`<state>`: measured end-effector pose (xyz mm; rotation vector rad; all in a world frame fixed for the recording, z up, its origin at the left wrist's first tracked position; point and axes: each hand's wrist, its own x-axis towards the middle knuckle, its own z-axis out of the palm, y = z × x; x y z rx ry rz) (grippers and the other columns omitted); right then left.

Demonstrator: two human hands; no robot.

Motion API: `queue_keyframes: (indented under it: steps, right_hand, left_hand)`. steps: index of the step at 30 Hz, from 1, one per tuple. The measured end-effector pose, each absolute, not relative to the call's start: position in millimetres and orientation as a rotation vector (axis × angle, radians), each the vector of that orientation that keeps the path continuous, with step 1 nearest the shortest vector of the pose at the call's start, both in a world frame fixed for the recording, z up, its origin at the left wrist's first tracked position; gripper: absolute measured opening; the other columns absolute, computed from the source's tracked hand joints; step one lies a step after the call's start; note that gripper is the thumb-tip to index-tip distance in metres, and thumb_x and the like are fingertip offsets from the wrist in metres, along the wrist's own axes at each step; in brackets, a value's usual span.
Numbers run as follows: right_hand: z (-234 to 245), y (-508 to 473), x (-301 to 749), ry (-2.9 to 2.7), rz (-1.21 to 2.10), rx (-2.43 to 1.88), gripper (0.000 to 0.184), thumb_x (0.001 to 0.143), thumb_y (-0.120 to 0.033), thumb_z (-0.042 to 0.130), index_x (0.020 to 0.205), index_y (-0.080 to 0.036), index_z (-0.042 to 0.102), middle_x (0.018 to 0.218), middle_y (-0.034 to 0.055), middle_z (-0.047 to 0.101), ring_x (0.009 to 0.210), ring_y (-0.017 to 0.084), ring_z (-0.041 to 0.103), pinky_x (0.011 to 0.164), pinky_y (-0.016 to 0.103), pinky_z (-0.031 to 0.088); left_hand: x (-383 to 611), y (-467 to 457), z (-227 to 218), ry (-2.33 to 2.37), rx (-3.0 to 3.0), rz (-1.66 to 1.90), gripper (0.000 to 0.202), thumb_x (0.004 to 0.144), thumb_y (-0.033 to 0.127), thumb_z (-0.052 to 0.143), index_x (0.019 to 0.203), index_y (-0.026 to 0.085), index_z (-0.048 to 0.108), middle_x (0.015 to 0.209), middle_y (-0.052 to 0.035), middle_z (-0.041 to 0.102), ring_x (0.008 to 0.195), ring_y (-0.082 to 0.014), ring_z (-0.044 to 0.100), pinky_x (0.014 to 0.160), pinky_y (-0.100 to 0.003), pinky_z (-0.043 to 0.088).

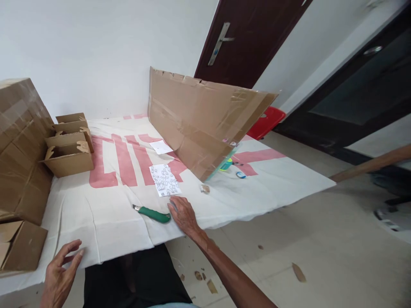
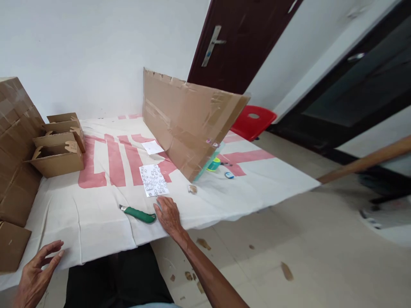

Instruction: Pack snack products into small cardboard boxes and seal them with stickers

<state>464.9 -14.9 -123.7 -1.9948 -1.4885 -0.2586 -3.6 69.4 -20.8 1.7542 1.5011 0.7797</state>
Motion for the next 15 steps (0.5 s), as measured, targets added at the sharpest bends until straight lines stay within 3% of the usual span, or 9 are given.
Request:
queue_keyframes:
  steps: [5, 7, 10, 12, 15]
  right_hand:
    - [-116, -3, 470, -1.486, -0.299, -2.001, 0.030, 0.104, -0.035, 0.048, 0.107, -0.019, 0.073, 0.122, 0.0141, 0.076, 0.110, 0.029, 0.066, 0.090, 0.041, 0.051]
    - [-113, -6, 464, -1.505, -0.293, -1.945, 0.034, 0.105, -0.037, 0.044, 0.104, -0.019, 0.073, 0.116, 0.0155, 0.077, 0.106, 0.030, 0.066, 0.091, 0.043, 0.052]
    - [-115, -22, 446, -1.516, -0.295, -1.801, 0.038, 0.107, -0.044, 0.043, 0.102, -0.019, 0.071, 0.103, 0.0154, 0.074, 0.101, 0.030, 0.065, 0.093, 0.045, 0.053]
    - [-121, -34, 437, -1.586, -0.265, -1.719, 0.037, 0.106, -0.050, 0.048, 0.104, -0.020, 0.070, 0.101, 0.0134, 0.072, 0.097, 0.030, 0.065, 0.091, 0.044, 0.053]
    - [-127, -48, 426, -1.757, -0.186, -1.622, 0.044, 0.105, -0.059, 0.048, 0.110, -0.020, 0.068, 0.104, 0.0136, 0.071, 0.097, 0.031, 0.066, 0.088, 0.044, 0.052]
  left_hand:
    - [-14, 66, -19, 1.510, 1.861, 0.833, 0.055, 0.077, 0.071, 0.077, 0.109, 0.027, 0.079, 0.109, -0.0099, 0.082, 0.081, -0.0280, 0.081, 0.046, -0.025, 0.059]
    - [-13, 54, -7, 1.518, 1.952, 0.933, 0.048, 0.081, 0.065, 0.076, 0.109, 0.026, 0.078, 0.111, -0.0097, 0.081, 0.083, -0.0265, 0.080, 0.047, -0.025, 0.059]
    - [-9, 33, 21, 1.525, 2.142, 1.195, 0.030, 0.093, 0.049, 0.069, 0.108, 0.023, 0.075, 0.109, -0.0095, 0.079, 0.090, -0.0243, 0.078, 0.069, -0.032, 0.066]
    - [-12, 26, 42, 1.563, 2.308, 1.313, 0.020, 0.097, 0.038, 0.067, 0.107, 0.022, 0.073, 0.103, -0.0092, 0.078, 0.094, -0.0238, 0.076, 0.080, -0.036, 0.065]
    - [-31, 26, 70, 1.766, 2.515, 1.347, 0.020, 0.098, 0.027, 0.067, 0.117, 0.022, 0.069, 0.114, -0.0114, 0.075, 0.109, -0.0272, 0.072, 0.101, -0.046, 0.059]
